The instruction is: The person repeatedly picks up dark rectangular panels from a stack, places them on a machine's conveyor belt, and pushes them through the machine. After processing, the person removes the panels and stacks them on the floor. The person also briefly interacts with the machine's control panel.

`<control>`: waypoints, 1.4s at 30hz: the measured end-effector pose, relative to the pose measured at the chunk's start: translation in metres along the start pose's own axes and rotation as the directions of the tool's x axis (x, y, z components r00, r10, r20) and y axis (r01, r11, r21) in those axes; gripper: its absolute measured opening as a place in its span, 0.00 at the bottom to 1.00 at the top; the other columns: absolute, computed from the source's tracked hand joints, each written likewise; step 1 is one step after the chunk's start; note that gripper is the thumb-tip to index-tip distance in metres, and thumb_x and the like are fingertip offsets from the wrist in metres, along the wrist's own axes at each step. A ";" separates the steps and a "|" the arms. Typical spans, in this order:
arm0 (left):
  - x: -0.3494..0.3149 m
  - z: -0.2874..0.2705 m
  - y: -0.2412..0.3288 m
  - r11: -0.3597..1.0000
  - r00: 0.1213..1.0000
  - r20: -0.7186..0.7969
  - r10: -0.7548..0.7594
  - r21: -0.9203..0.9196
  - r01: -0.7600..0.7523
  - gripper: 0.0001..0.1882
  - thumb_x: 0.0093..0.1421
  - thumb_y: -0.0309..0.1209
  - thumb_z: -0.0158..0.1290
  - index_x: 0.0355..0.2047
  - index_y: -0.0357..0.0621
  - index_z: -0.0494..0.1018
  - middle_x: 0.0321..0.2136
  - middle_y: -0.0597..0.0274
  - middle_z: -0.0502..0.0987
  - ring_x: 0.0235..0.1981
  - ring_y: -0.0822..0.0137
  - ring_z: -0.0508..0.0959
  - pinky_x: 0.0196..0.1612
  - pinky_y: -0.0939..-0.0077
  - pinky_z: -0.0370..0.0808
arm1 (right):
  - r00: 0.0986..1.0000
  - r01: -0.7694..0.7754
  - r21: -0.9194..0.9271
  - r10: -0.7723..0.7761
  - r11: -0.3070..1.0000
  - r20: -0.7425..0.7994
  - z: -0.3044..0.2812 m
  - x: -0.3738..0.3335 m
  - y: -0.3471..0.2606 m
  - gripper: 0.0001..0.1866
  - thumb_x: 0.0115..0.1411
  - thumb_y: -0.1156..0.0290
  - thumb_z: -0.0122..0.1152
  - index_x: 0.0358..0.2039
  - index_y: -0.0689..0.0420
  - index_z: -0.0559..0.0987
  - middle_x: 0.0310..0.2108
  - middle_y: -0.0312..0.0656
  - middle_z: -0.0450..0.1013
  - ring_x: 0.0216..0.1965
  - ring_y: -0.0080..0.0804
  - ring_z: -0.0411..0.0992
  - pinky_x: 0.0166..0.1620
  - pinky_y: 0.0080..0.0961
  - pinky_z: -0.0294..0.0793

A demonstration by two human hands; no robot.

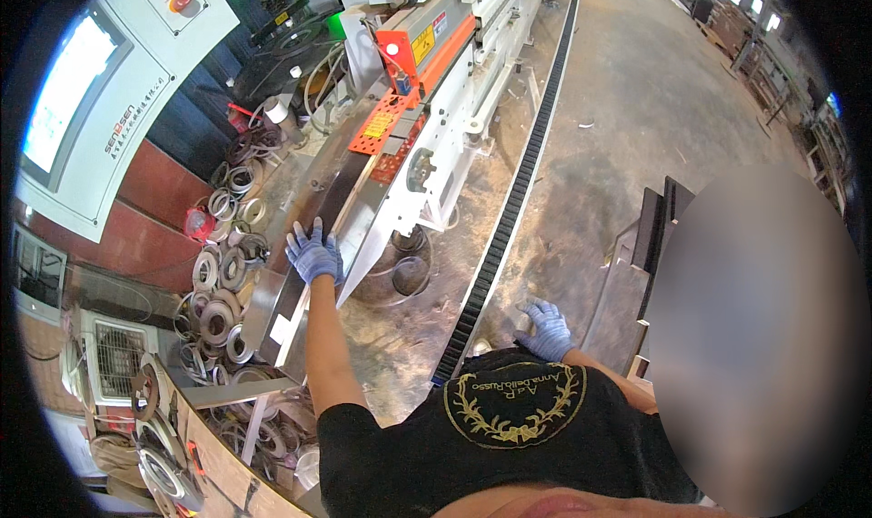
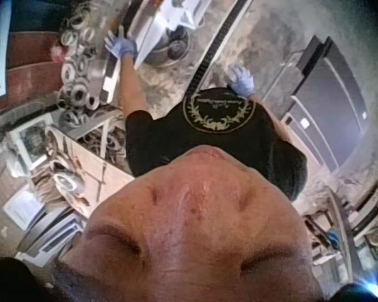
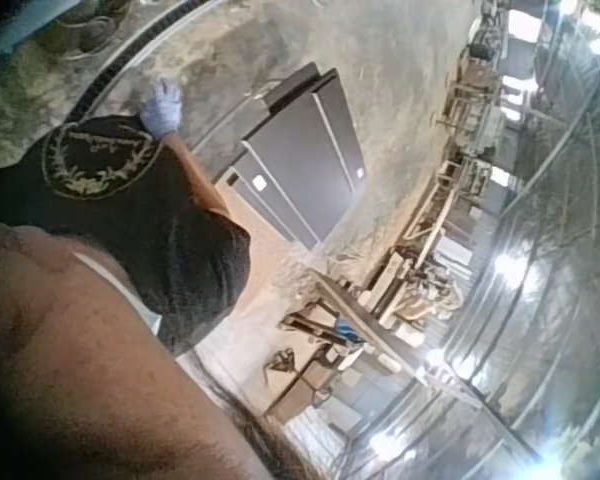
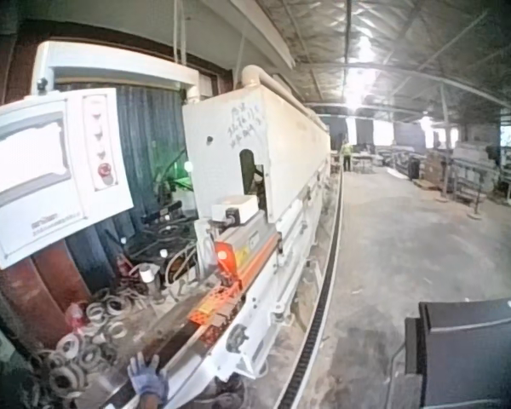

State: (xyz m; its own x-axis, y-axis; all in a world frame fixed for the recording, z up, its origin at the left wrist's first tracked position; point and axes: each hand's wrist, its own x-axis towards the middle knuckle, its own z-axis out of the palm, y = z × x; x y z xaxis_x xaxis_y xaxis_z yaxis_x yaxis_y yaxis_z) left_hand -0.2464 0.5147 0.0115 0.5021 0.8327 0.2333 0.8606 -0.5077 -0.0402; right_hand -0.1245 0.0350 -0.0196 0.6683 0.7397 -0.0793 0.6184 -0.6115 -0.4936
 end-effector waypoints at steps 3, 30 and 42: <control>0.000 0.001 -0.002 1.000 1.000 -0.004 -0.004 -0.003 0.004 0.28 0.60 0.52 0.43 0.61 0.71 0.60 0.66 0.56 0.49 0.66 0.47 0.49 0.65 0.47 0.46 | 1.000 0.003 0.028 -0.003 1.000 0.004 0.003 0.002 -0.003 0.30 0.49 0.51 0.64 0.53 0.45 0.71 0.53 0.46 0.65 0.55 0.48 0.62 0.57 0.46 0.61; 0.005 0.001 0.003 1.000 0.999 0.026 -0.019 0.005 0.019 0.28 0.60 0.54 0.43 0.62 0.72 0.59 0.66 0.56 0.50 0.65 0.48 0.50 0.65 0.48 0.46 | 0.995 -0.008 0.061 0.002 0.998 0.101 -0.002 0.009 -0.006 0.31 0.52 0.44 0.59 0.53 0.46 0.72 0.56 0.45 0.64 0.57 0.48 0.61 0.58 0.48 0.58; 0.068 0.024 0.071 0.976 0.999 -0.001 -0.045 0.215 0.044 0.27 0.62 0.56 0.38 0.62 0.80 0.56 0.66 0.55 0.50 0.64 0.47 0.54 0.61 0.47 0.54 | 0.946 -0.324 0.059 0.325 0.944 -0.014 -0.027 -0.040 0.066 0.31 0.53 0.45 0.57 0.53 0.49 0.70 0.56 0.48 0.62 0.58 0.51 0.59 0.58 0.48 0.59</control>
State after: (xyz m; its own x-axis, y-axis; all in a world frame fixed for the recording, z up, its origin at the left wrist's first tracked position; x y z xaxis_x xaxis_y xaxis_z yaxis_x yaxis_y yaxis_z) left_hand -0.1496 0.5404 0.0011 0.4629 0.8544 0.2362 0.8801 -0.4112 -0.2375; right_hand -0.0997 -0.0426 -0.0253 0.8386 0.4969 -0.2231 0.3434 -0.8003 -0.4915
